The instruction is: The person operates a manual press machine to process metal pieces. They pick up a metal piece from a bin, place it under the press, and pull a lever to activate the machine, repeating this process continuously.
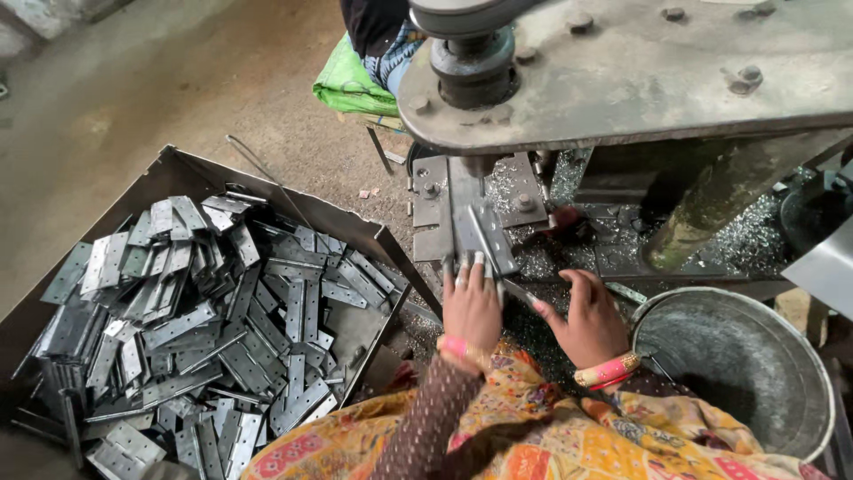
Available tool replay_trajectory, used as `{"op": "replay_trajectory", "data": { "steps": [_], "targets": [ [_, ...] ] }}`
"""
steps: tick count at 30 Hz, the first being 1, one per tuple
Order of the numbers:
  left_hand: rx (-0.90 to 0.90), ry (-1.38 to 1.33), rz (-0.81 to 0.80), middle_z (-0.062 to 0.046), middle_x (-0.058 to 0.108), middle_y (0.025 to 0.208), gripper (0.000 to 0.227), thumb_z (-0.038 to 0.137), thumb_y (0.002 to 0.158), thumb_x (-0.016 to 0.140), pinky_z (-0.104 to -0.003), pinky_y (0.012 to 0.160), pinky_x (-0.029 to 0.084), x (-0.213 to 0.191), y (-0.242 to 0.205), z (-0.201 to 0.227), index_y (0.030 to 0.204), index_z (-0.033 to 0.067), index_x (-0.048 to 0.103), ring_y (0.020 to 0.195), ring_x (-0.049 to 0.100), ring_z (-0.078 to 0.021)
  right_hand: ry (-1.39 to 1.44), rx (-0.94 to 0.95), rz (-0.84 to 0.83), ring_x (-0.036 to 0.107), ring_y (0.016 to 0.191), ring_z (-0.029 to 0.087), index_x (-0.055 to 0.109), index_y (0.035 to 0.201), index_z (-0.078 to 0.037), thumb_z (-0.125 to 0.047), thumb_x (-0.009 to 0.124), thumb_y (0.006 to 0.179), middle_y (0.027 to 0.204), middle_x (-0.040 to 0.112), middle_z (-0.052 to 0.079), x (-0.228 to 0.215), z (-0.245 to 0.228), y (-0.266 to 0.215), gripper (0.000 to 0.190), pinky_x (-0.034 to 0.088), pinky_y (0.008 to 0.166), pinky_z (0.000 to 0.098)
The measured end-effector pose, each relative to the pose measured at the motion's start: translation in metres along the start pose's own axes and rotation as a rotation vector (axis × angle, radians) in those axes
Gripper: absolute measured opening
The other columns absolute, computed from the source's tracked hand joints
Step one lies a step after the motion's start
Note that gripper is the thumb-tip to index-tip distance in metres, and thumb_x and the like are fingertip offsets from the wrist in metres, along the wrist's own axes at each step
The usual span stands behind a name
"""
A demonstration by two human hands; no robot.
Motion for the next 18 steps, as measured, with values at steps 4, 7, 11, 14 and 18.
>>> {"op": "replay_trajectory", "data": {
  "steps": [4, 7, 11, 14, 18],
  "targets": [
    [0.078, 0.116, 0.333, -0.012, 0.059, 0.143, 0.047, 0.019, 0.094, 0.05, -0.058, 0.122, 0.023, 0.002, -0.006, -0.01, 0.139, 0.0118, 0.061, 0.141, 0.046, -0.0267, 0.066, 0.044, 0.004, 0.06, 0.114, 0.04, 0.05, 0.131, 0.0, -0.043, 0.07, 0.092, 0.13, 0.056, 0.022, 0.002, 0.003, -0.007, 0.062, 0.052, 0.093, 0.0459],
    [0.171, -0.179, 0.372, -0.006, 0.065, 0.125, 0.023, 0.018, 0.096, 0.058, -0.06, 0.115, 0.036, 0.002, 0.0, -0.026, 0.117, 0.0136, 0.066, 0.126, 0.06, -0.0287, 0.031, 0.004, 0.049, 0.058, 0.118, 0.041, 0.049, 0.132, -0.001, -0.04, 0.072, 0.09, 0.132, 0.054, 0.021, -0.002, -0.001, -0.006, 0.062, 0.052, 0.095, 0.0466],
    [0.047, -0.362, 0.502, -0.009, 0.064, 0.122, 0.025, 0.028, 0.106, 0.066, -0.049, 0.109, 0.052, -0.005, 0.022, -0.041, 0.121, 0.0085, 0.064, 0.107, 0.067, -0.0255, 0.04, -0.041, 0.052, 0.054, 0.121, 0.043, 0.048, 0.132, 0.001, -0.031, 0.074, 0.083, 0.132, 0.05, 0.022, -0.005, -0.001, -0.005, 0.064, 0.05, 0.099, 0.0495],
    [-0.019, -0.177, 0.74, -0.009, 0.062, 0.124, 0.027, 0.02, 0.103, 0.063, -0.049, 0.108, 0.053, -0.019, 0.02, -0.049, 0.127, 0.0101, 0.06, 0.104, 0.068, -0.0245, 0.026, -0.009, 0.034, 0.054, 0.121, 0.044, 0.049, 0.131, -0.001, -0.029, 0.078, 0.083, 0.132, 0.051, 0.022, -0.004, -0.002, -0.004, 0.062, 0.049, 0.098, 0.051],
    [0.028, 0.067, 0.422, -0.011, 0.061, 0.121, 0.039, 0.023, 0.095, 0.064, -0.053, 0.103, 0.051, 0.004, 0.035, -0.036, 0.13, 0.0101, 0.055, 0.101, 0.066, -0.0245, 0.009, 0.029, -0.006, 0.055, 0.119, 0.041, 0.051, 0.129, -0.004, -0.032, 0.077, 0.082, 0.131, 0.052, 0.018, -0.003, -0.003, -0.004, 0.061, 0.049, 0.099, 0.0501]
  ]
}}
Point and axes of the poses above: each hand's wrist, its own y-axis towards the middle knuckle, its own x-axis out of the palm, z = x × y, the point moved 3 cm from there along y, towards the middle knuckle
